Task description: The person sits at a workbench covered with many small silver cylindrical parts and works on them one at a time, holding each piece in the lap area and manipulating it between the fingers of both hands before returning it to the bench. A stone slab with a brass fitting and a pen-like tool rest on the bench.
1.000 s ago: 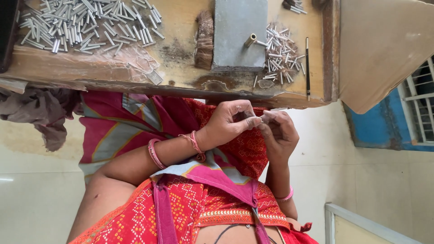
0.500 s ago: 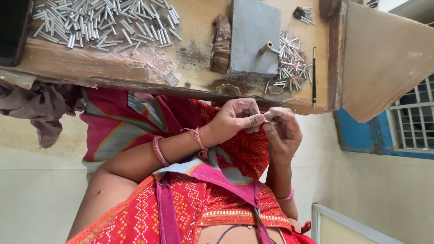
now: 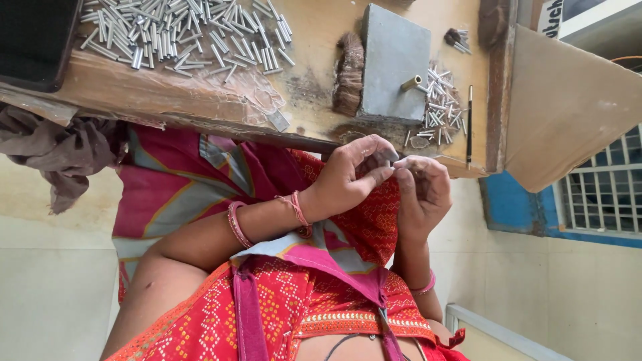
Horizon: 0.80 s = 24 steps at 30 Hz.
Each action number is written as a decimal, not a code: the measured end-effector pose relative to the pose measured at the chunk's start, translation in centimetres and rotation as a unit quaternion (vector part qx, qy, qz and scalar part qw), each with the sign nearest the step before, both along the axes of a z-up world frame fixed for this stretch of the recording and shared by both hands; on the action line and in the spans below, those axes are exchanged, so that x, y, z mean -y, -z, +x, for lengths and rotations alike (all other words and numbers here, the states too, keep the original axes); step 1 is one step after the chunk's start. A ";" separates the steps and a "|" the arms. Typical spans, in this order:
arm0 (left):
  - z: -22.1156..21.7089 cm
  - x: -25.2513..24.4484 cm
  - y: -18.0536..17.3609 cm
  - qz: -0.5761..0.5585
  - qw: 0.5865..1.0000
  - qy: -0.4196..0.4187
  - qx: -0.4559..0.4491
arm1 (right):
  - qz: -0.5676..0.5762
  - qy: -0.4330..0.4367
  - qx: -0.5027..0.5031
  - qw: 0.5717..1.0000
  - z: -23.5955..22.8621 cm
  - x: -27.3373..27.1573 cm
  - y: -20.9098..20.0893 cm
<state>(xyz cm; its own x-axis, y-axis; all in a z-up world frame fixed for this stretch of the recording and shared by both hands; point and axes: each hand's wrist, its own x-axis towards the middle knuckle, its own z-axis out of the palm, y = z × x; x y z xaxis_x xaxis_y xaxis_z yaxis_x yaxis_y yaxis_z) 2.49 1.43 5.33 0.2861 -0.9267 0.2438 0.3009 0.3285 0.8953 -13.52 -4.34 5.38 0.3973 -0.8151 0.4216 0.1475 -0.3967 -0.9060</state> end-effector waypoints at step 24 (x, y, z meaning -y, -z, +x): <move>1.2 -1.4 -0.4 -0.086 0.977 -0.047 0.187 | -0.324 0.078 -0.244 0.911 1.3 -2.9 -5.6</move>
<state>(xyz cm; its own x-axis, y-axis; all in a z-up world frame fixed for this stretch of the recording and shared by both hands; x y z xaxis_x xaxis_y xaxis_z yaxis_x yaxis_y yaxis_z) 3.74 2.87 5.71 0.2292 -0.8368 0.4973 -0.0761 0.4939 0.8662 -12.17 -1.40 11.03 0.5666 -0.5202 0.6390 -0.3137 -0.8533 -0.4165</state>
